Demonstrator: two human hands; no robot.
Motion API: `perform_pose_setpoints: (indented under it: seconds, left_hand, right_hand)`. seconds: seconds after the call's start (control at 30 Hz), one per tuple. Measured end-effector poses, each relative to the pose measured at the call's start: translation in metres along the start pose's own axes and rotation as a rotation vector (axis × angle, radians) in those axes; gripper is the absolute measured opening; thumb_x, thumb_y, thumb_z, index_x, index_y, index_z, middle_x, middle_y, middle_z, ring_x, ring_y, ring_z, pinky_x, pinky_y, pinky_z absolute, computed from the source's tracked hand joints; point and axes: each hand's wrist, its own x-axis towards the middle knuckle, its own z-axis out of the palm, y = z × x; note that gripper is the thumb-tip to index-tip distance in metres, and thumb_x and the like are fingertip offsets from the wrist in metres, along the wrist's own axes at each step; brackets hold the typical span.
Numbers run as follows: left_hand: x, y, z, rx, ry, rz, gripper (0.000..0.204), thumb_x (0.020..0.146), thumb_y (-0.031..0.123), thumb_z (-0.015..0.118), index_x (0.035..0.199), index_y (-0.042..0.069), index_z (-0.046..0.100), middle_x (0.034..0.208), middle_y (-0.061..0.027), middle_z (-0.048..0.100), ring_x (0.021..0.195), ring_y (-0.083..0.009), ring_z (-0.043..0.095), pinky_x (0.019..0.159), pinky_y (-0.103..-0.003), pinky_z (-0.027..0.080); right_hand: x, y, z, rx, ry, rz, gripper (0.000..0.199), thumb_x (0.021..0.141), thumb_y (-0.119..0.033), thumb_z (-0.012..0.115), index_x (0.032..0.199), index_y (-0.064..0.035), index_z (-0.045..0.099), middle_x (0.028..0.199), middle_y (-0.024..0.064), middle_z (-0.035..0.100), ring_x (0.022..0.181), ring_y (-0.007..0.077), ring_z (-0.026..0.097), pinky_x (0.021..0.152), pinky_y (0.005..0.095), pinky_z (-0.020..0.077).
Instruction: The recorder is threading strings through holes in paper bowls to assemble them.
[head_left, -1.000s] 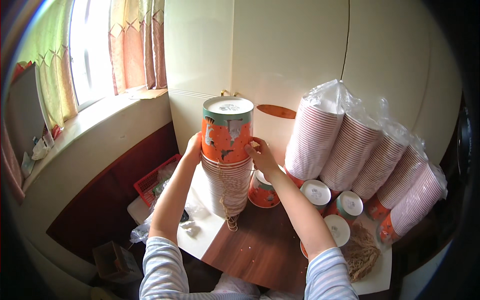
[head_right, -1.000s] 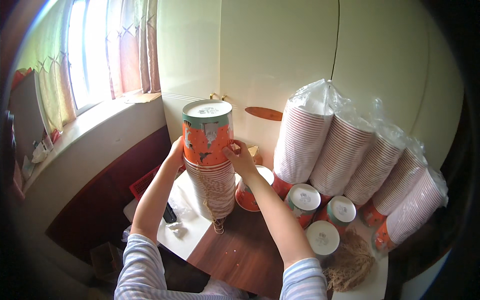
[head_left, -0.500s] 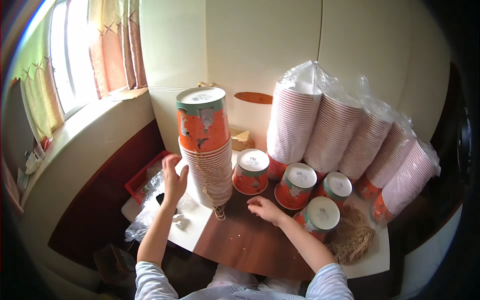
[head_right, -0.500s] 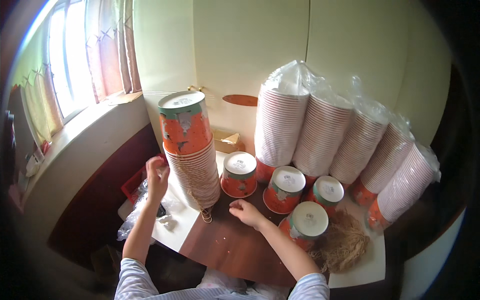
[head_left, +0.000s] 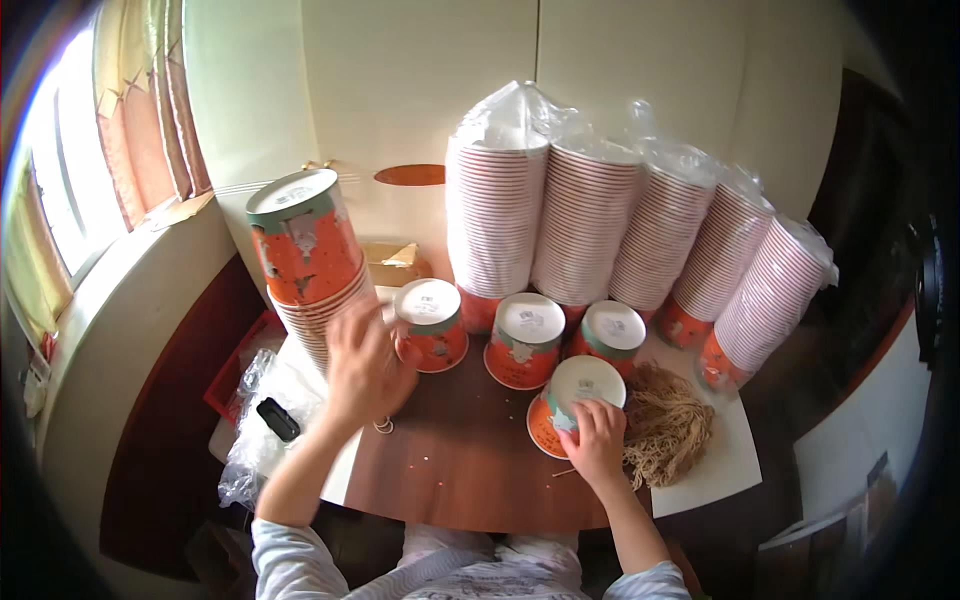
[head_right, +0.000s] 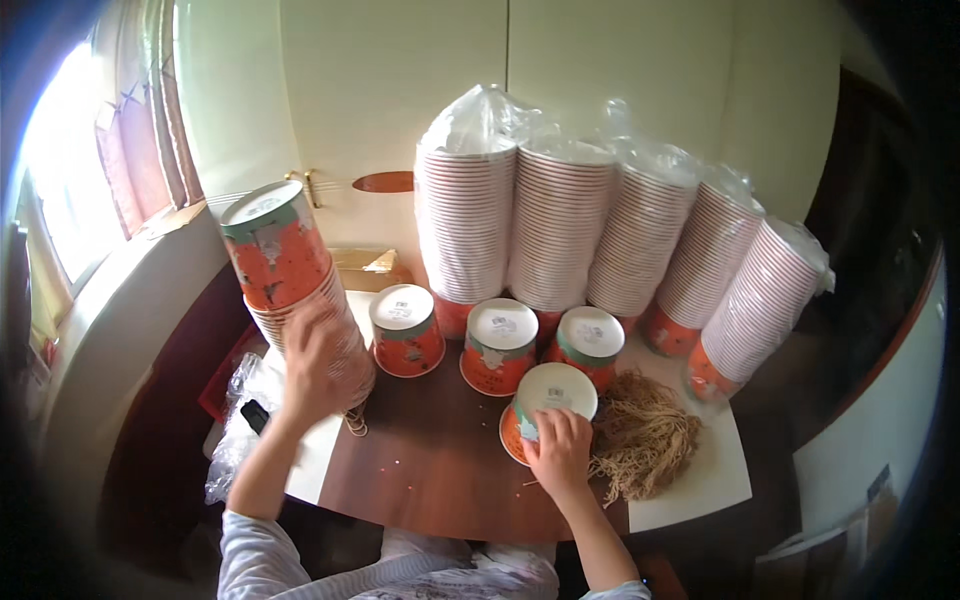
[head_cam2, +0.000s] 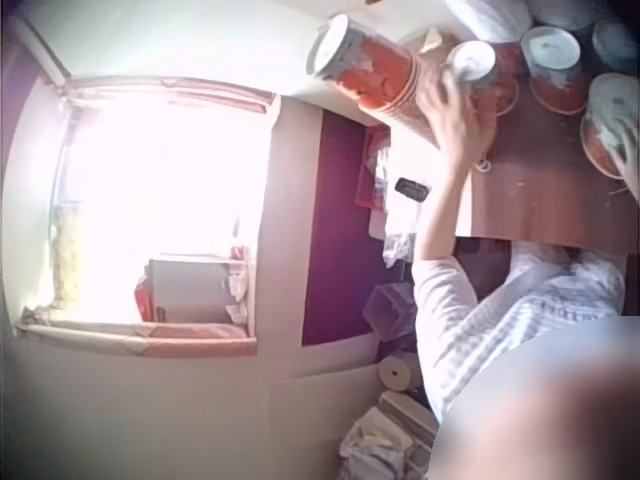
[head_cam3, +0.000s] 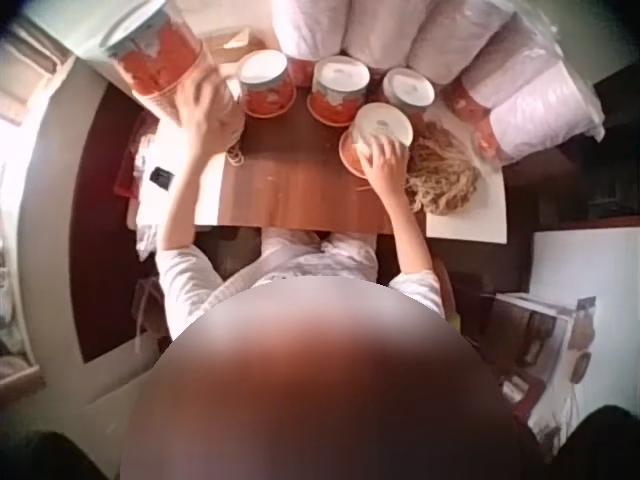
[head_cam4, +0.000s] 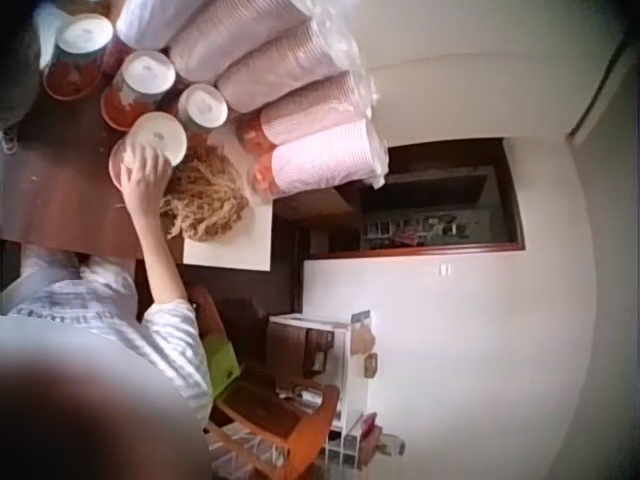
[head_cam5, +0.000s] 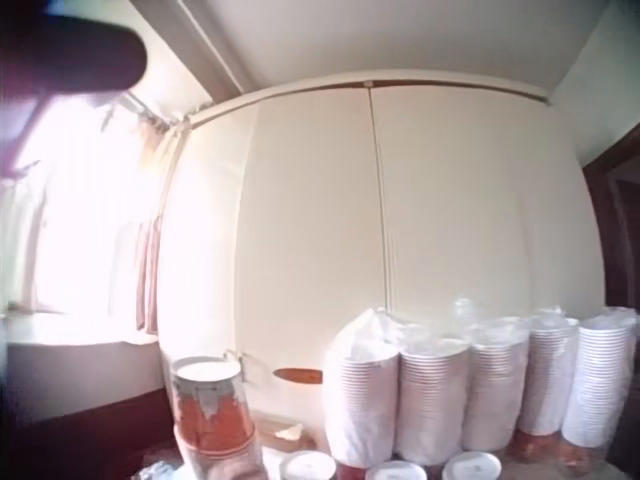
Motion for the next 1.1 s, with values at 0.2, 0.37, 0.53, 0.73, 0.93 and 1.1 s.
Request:
perform_pose_setpoints:
  seconds: [0.2, 0.37, 0.53, 0.73, 0.93, 1.1]
  left_hand:
    - [-0.095, 0.035, 0.057, -0.379, -0.248, -0.255, 0.029, 0.067, 0.011, 0.067, 0.093, 0.007, 0.057, 0.108, -0.0131, 0.049, 0.108, -0.0332, 0.044, 0.09, -0.043, 0.037]
    - [-0.137, 0.038, 0.057, -0.491, -0.335, -0.553, 0.027, 0.071, 0.009, 0.065, 0.096, 0.006, 0.057, 0.112, -0.0143, 0.049, 0.107, -0.0315, 0.046, 0.088, -0.039, 0.04]
    - [-0.134, 0.035, 0.047, -0.848, -0.348, -0.719, 0.054, 0.075, 0.013, 0.066, 0.123, 0.004, 0.042, 0.128, -0.0121, 0.041, 0.113, -0.0248, 0.046, 0.093, -0.036, 0.038]
    - [-0.112, 0.05, 0.042, -1.47, -0.31, -0.646, 0.074, 0.084, 0.039, 0.055, 0.138, 0.005, 0.017, 0.136, -0.012, 0.034, 0.116, -0.021, 0.044, 0.096, -0.034, 0.034]
    - [-0.093, 0.05, 0.026, -1.375, -0.282, -0.801, 0.051, 0.086, 0.016, 0.055, 0.129, 0.001, 0.033, 0.116, -0.0083, 0.051, 0.096, -0.0101, 0.052, 0.082, -0.024, 0.043]
    - [-0.092, 0.036, 0.027, -1.24, -0.461, -0.902, 0.037, 0.084, 0.008, 0.057, 0.117, -0.003, 0.046, 0.098, -0.0054, 0.058, 0.086, -0.0087, 0.056, 0.074, -0.022, 0.045]
  right_hand:
    - [-0.01, 0.024, 0.007, 0.107, -0.012, 0.073, 0.008, 0.07, -0.01, 0.065, 0.074, -0.0101, 0.059, 0.078, 0.0005, 0.06, 0.083, 0.0195, 0.056, 0.089, 0.0412, 0.0338]
    - [0.008, 0.021, -0.017, 0.489, 0.027, 0.3, 0.008, 0.072, -0.004, 0.065, 0.076, -0.004, 0.057, 0.072, 0.0038, 0.059, 0.072, 0.0165, 0.056, 0.07, 0.0295, 0.0429]
    - [0.013, 0.026, -0.038, 1.823, 0.011, 0.847, 0.01, 0.087, -0.013, 0.055, 0.091, -0.0045, 0.054, 0.081, 0.0035, 0.06, 0.074, 0.0105, 0.057, 0.07, 0.0249, 0.0473]
    - [-0.006, 0.015, -0.001, 2.055, -0.085, 0.749, 0.026, 0.088, -0.02, 0.049, 0.107, -0.0025, 0.055, 0.102, 0.0093, 0.061, 0.087, 0.0169, 0.06, 0.076, 0.0315, 0.0501]
    - [-0.014, 0.005, 0.007, 1.849, -0.16, 0.98, 0.022, 0.088, -0.026, 0.051, 0.094, -0.0058, 0.057, 0.091, 0.0069, 0.062, 0.079, 0.016, 0.06, 0.072, 0.0303, 0.0502]
    - [-0.049, 0.01, 0.034, 1.966, -0.37, 1.189, 0.023, 0.088, -0.028, 0.051, 0.084, -0.0066, 0.058, 0.076, 0.005, 0.06, 0.068, 0.0149, 0.059, 0.065, 0.0296, 0.0497]
